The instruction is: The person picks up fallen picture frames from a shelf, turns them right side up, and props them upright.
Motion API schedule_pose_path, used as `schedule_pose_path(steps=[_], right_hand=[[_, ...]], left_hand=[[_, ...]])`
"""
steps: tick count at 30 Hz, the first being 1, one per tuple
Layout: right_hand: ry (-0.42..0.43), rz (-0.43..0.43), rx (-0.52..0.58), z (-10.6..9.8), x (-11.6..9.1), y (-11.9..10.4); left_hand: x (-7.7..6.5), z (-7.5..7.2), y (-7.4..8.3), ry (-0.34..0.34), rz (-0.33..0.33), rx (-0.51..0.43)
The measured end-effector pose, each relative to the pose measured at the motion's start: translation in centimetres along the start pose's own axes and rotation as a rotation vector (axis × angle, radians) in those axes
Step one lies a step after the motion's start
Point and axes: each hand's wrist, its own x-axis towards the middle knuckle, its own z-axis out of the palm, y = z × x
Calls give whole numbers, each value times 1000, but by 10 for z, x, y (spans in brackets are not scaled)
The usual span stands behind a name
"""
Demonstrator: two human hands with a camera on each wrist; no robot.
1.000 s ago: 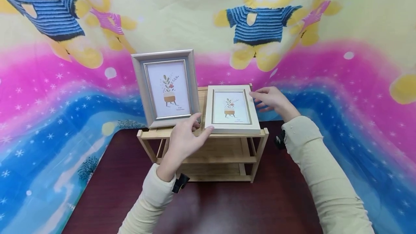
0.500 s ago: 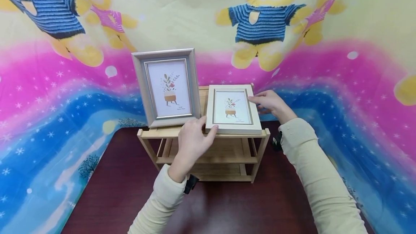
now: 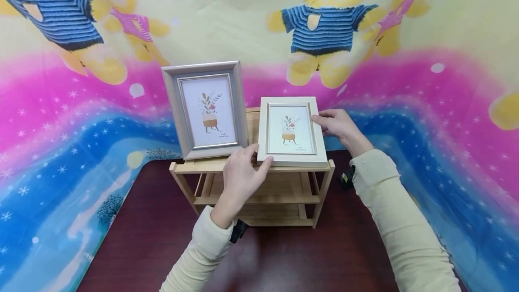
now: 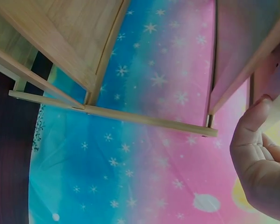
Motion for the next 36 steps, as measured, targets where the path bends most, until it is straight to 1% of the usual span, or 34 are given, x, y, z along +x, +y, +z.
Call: schedule_pose_path(steps=[6,12,15,17,21,28,30,36], right_hand=[[54,-91,-7,-2,-7,-3],[139,-192,17,-3,-11,-7],[167,-233,36,-4,-14,-9],[179,-263,58,-4,-17,-10],[189,-335,115,-6,-21,-14],[183,-433,236,-9,-27,-17],[176,-447,268,-10,-28,-18],[155,-454,305,-13,-33,-21]], left_hand=[[-1,1,1,-2,-23,-35],[-1,0,2,-52,-49,-92],[-1,0,3,-75,-59,-118],[-1,1,3,-85,-66,-119],[0,2,4,-105,-77,-99],[1,5,5,-126,-65,-38],[1,6,5,-120,-58,-29],[2,7,5,-95,-33,-16]])
